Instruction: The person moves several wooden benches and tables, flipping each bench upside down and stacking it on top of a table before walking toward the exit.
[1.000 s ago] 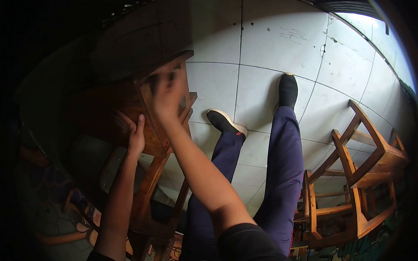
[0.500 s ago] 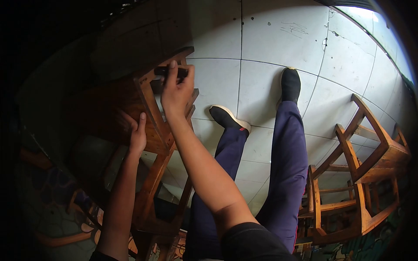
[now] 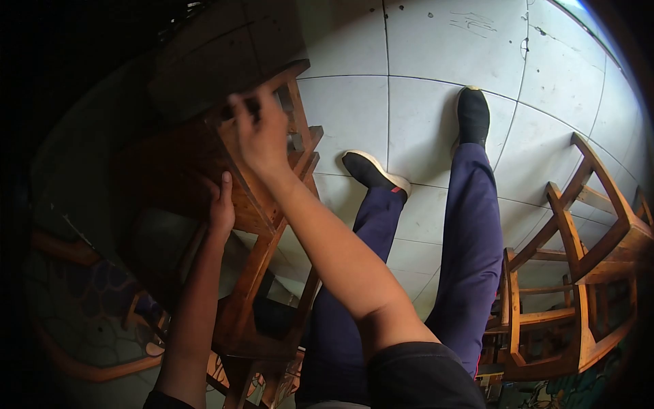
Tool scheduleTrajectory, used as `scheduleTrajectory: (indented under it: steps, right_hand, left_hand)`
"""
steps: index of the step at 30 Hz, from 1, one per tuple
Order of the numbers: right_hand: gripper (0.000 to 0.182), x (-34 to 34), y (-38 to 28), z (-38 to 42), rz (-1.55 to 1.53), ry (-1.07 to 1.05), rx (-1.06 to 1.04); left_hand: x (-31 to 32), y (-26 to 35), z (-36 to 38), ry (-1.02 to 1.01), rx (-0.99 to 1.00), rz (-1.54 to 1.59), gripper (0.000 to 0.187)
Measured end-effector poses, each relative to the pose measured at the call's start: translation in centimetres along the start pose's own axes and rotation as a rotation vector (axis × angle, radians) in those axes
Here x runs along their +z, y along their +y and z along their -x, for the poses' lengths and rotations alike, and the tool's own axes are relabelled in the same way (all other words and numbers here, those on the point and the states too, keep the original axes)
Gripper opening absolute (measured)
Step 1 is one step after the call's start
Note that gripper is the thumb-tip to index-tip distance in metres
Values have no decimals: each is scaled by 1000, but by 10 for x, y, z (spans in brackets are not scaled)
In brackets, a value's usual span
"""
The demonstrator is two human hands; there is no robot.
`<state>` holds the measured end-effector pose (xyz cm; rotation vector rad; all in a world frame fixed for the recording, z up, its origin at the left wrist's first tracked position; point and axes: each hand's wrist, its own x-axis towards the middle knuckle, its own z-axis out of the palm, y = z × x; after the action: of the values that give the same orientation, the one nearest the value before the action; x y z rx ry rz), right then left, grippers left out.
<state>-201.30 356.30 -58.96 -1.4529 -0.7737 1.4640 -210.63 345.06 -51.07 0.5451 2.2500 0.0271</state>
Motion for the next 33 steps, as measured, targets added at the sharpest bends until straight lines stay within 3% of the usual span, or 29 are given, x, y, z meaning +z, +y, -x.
scheduleTrajectory:
  steps: [1,3,4,7,8,13,15,16,19,20,21,23,24,25,27,29,31,32,33]
  right_hand:
    - [15,-3,0,-5,-8,1,4]
    - [17,-6,5,-10,-292,137,298]
    - [20,-5,8,-14,-411,192,261]
    - [21,-3,0,0,-277,119,366]
    - [22,3,4,4,-213,56,299]
    - [22,-5,-2,4,-263,62,413]
    - [23,-5,3,0,-311,292,310]
    - [23,-1,4,3,-314,289,315]
    - [25,6,7,15,354,74,-227]
    - [26,-2,1,13,342,-29,-56]
    - [26,-5,-4,9,343,-29,-59]
    - [21,-7,-14,1,-357,220,510]
    - [22,-2,-11,7,-296,80,494]
    - [22,3,-6,12,-296,80,494]
    - [22,8,5,14,247,82,-119]
    - [21,3,5,6,339,80,-157]
    - [21,4,-10,5,-342,223,377]
    - [23,9,-10,15,-152,110,434]
    - [23,16,-5,20,-151,107,435]
  left_hand:
    - [1,2,0,16,35,14,92]
    - [1,1,-1,32,65,22,92]
    - [2,-3,-3,75,131,-25,92]
    - [0,2,-1,67,158,-38,91]
    - [0,4,0,23,120,2,91]
    - [1,-4,-3,56,142,-45,91]
    - [1,-4,-5,96,183,-81,91]
    - [2,-3,-4,77,172,-47,92]
    - [0,6,2,27,138,14,93]
    - [-1,9,2,-6,123,43,93]
    - [-1,8,1,-5,125,45,93]
    - [0,3,-1,25,173,-15,94]
    - [0,-3,-4,30,172,-13,94]
    - [0,-10,-7,49,188,-22,95]
    - [1,-8,-7,55,210,-35,97]
    - [0,-5,-7,68,214,-44,97]
    - [1,-13,-9,77,206,-82,95]
    - [2,-19,-12,88,200,-119,93]
    - [2,-24,-13,90,197,-117,93]
